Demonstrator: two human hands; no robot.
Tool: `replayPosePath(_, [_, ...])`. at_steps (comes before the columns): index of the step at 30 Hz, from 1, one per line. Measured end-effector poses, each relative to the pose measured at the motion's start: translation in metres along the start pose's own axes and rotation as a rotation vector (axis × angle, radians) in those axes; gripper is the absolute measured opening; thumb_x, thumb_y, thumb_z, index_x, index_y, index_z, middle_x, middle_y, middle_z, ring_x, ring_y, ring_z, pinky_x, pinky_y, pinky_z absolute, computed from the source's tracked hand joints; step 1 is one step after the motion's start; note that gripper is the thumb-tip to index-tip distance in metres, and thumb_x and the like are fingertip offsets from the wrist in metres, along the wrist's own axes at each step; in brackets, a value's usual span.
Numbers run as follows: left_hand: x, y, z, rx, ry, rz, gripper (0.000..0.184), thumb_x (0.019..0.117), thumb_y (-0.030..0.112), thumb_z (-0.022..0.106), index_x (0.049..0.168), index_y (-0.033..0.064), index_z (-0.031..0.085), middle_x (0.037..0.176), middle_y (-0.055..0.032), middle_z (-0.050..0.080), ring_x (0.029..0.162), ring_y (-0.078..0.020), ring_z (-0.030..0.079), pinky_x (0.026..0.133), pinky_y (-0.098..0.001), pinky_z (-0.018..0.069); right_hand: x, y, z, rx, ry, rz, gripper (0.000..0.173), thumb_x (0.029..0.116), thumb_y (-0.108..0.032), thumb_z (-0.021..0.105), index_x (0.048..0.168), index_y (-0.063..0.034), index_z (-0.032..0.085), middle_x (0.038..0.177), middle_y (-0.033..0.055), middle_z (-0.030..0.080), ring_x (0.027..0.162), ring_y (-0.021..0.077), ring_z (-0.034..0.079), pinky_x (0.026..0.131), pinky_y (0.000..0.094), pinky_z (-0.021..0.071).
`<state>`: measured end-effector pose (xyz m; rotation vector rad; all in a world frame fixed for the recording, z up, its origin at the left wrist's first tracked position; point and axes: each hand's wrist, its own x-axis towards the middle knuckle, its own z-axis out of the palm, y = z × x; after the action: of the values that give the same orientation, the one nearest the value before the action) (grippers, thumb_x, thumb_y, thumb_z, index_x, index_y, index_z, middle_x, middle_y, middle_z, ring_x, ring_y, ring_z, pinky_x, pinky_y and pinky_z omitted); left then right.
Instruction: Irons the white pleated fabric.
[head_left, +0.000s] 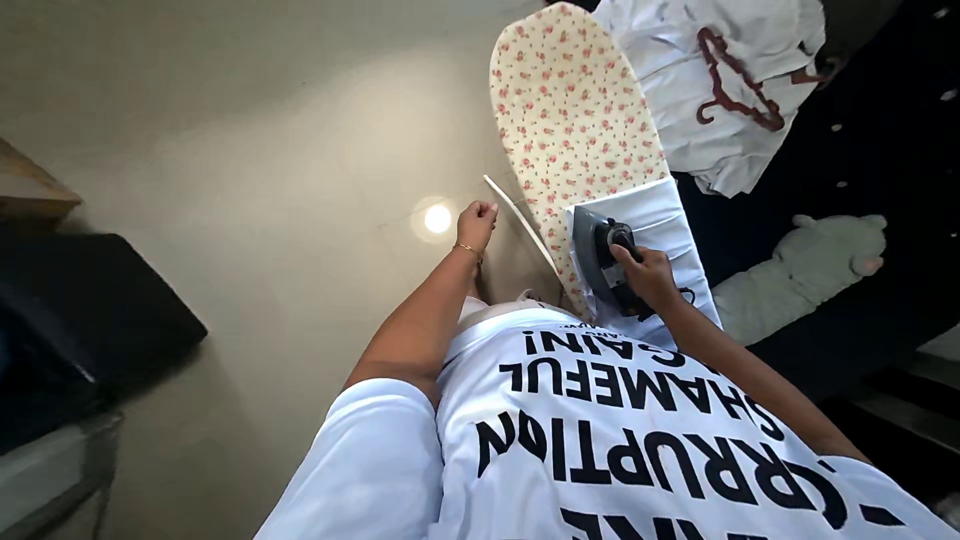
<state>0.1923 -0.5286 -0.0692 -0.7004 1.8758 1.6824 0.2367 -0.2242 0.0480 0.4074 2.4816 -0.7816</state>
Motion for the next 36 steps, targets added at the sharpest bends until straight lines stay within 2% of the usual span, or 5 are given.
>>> replayPosePath(14, [-0.01,-0.008,-0.009,-0.106,0.062,-0.043,0.041,0.1138,0.027,0.038,0.132,-0.0048,0.057,0.108,-0.0197,0.065,0.092,-0.0237,0.064,0.087,-0.04,0.0538,0.023,-0.048,0.02,-0.042,0.049,-0.039,0.062,0.1009,-0.058,0.057,0.079,0.0,0.063,0.067,0.0125,0.056,0.063,0.0278,0.057,0.063,0.0525,0.0463])
replayPosePath(20, [-0.016,-0.015,-0.012,-0.093,0.104,0.029,0.046,0.1138,0.032,0.036,0.138,-0.0039,0.052,0.126,-0.0254,0.062,0.11,-0.0322,0.064,0.095,-0.049,0.0524,0.049,-0.09,0.025,0.029,0.043,0.034,0.064,0.0999,-0.061,0.056,0.083,0.0,0.066,0.076,0.0156,0.061,0.072,0.0309,0.061,0.069,0.0549,0.0478])
replayPosePath(28, [-0.033,-0.02,-0.029,-0.049,0.123,0.072,0.048,0.1138,0.031,0.036,0.141,-0.0051,0.05,0.128,-0.0274,0.061,0.111,-0.0351,0.064,0.095,-0.051,0.0521,0.091,-0.137,0.014,0.384,0.001,-0.011,0.054,0.1023,-0.06,0.053,0.088,-0.0087,0.062,0.057,-0.0026,0.048,0.042,0.0096,0.045,0.044,0.0283,0.0438])
replayPosePath(32, [-0.035,-0.01,-0.03,0.069,0.104,0.117,0.046,0.1127,0.029,0.04,0.139,-0.0066,0.051,0.132,-0.0299,0.059,0.119,-0.039,0.061,0.1,-0.0554,0.0495,0.054,-0.143,-0.041,0.586,0.029,-0.15,0.047,0.1086,-0.049,0.045,0.087,-0.0095,0.059,0.057,-0.005,0.05,0.041,0.0067,0.045,0.04,0.0245,0.0436])
replayPosePath(36, [-0.034,0.029,-0.001,0.312,0.0,0.288,0.046,0.1073,0.025,0.055,0.14,-0.0074,0.052,0.133,-0.03,0.059,0.124,-0.0414,0.059,0.107,-0.054,0.0472,0.0,-0.097,-0.096,0.524,0.175,-0.28,0.033,0.1084,-0.041,0.049,0.103,-0.012,0.062,0.059,-0.0077,0.05,0.042,0.0048,0.046,0.041,0.023,0.0446])
